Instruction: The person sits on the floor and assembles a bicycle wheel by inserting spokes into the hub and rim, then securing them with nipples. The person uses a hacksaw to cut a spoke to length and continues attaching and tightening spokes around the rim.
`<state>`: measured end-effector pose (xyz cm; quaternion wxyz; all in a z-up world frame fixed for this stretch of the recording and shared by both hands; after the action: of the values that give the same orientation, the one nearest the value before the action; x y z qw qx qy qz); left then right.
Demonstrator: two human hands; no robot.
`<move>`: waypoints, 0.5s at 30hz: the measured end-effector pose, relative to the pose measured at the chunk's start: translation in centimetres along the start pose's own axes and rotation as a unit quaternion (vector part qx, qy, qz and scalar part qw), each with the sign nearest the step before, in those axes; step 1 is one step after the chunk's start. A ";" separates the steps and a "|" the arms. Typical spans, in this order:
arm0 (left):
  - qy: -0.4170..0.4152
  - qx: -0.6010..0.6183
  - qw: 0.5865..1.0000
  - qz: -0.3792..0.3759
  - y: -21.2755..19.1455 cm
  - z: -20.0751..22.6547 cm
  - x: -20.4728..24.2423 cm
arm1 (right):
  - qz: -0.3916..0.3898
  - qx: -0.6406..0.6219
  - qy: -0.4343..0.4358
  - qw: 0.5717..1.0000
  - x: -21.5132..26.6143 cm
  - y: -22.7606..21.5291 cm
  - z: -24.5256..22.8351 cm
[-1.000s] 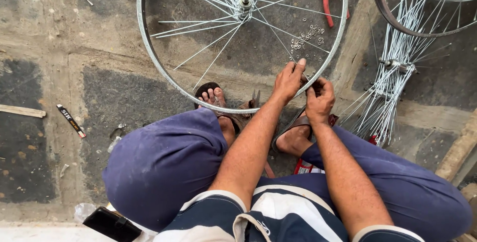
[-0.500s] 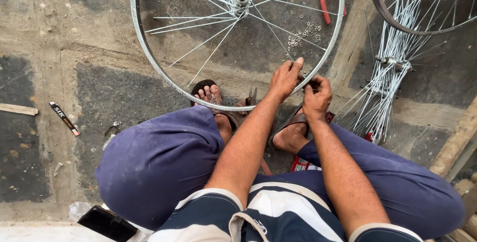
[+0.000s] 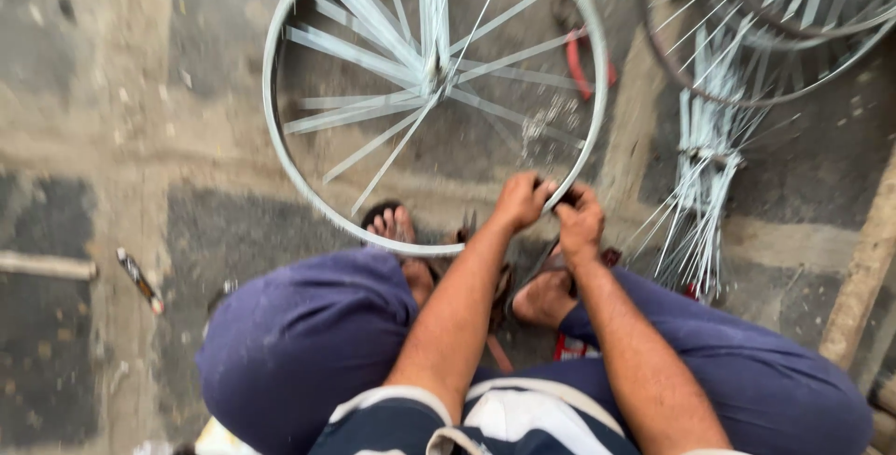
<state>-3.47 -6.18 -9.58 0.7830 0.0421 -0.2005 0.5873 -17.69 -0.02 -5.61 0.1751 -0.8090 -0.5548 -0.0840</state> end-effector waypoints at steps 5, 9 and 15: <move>-0.024 0.042 0.997 0.058 -1.3 1.0 1.0 | 0.010 -0.032 0.018 0.999 -0.8 -0.3 1.6; -0.074 0.239 0.968 0.006 -1.4 0.4 1.2 | 0.039 -0.119 0.055 0.991 -0.9 0.2 2.0; -0.035 -0.018 0.996 0.080 -2.4 1.5 1.5 | 0.068 0.019 0.007 0.997 -0.5 1.1 -0.1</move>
<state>-1.23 -6.00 -7.24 0.7264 0.0316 -0.2410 0.6428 -16.79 -0.84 -5.88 0.1998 -0.8406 -0.4991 -0.0666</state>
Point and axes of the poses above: each hand's wrist, its own x-axis away from the middle knuckle, its own y-axis out of the palm, z = x × y, the point moved 8 cm from there along -x, towards the middle knuckle, and after that the axes turned 1 degree about z, right-handed, at the moved point
